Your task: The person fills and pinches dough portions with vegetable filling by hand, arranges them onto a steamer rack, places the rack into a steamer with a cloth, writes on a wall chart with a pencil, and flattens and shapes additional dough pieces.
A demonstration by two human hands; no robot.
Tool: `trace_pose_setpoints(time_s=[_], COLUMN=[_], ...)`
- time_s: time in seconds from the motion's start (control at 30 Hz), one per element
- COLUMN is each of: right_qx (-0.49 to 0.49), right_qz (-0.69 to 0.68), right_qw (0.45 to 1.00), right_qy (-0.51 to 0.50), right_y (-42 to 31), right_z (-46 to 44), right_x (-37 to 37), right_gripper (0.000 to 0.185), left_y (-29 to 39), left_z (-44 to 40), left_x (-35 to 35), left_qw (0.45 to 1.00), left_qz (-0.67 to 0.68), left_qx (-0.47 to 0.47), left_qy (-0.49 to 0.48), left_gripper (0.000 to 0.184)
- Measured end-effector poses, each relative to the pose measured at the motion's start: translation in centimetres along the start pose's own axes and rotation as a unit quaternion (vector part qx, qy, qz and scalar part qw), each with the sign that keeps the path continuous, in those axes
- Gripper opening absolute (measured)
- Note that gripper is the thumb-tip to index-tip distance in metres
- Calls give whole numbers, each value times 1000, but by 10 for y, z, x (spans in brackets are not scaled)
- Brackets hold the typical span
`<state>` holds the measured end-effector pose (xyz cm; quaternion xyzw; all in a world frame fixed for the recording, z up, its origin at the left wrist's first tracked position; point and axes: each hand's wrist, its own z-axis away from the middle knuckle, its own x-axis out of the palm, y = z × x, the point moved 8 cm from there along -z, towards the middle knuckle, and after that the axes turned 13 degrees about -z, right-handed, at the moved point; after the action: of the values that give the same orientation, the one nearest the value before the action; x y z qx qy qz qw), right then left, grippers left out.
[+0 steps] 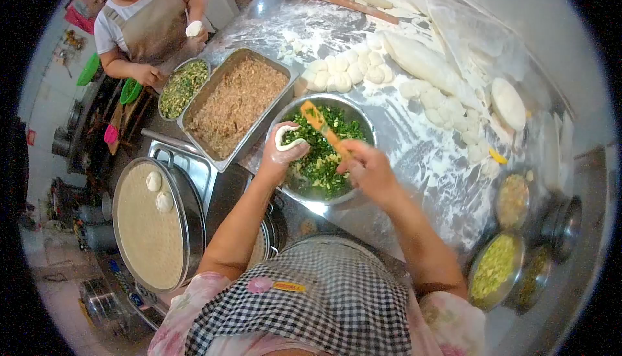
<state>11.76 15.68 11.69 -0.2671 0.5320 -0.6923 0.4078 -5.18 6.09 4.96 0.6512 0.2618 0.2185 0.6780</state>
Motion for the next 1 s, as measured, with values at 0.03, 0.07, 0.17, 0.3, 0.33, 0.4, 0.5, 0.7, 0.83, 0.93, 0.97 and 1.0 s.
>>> trace_pose_setpoints(time_s=[0.03, 0.07, 0.17, 0.3, 0.33, 0.4, 0.5, 0.7, 0.83, 0.93, 0.97, 1.0], right_qx=[63, -20, -32, -54, -36, -32, -29, -36, -217, -279, -275, -310], right_qz=[-68, 41, 173, 9, 35, 25, -147, -381, -89, -3, -4, 21], right_qw=[996, 999, 981, 997, 998, 997, 986, 924, 972, 960, 961, 950], right_qy=[-15, -28, 80, 50, 47, 62, 74, 3, 37, -13, -34, -42], right_y=[14, 47, 54, 41, 53, 67, 63, 4, -41, -75, -82, -88], right_z=[2, -11, -6, -2, -6, -12, -15, -9, -3, 8, 10, 14], right_x=[7, 4, -12, 2, 4, 3, 9, 35, 21, 22, 22, 16], right_gripper=[30, 30, 30, 32, 33, 34, 36, 29, 34, 36, 36, 36], left_y=[-2, -2, 3, 9, 16, 24, 32, 56, 86, 99, 99, 99], left_z=[0, 1, 6, 10, 13, 18, 23, 36, 35, 34, 33, 30], left_x=[2, 4, 5, 16, 19, 23, 31, 44, 38, 37, 34, 31], left_qw=[999, 998, 996, 980, 975, 967, 949, 966, 983, 975, 977, 979], left_qz=[50, 61, 75, 188, 212, 247, 310, 242, 25, -36, -19, -1], left_qx=[-13, -18, -55, -64, -66, -67, -64, -15, 50, 86, 72, 57], left_qy=[0, 2, 4, -3, -1, 4, -13, -90, -173, -203, -200, -198], left_gripper=[42, 43, 43, 48, 49, 56, 59, 66, 87, 73, 71, 70])
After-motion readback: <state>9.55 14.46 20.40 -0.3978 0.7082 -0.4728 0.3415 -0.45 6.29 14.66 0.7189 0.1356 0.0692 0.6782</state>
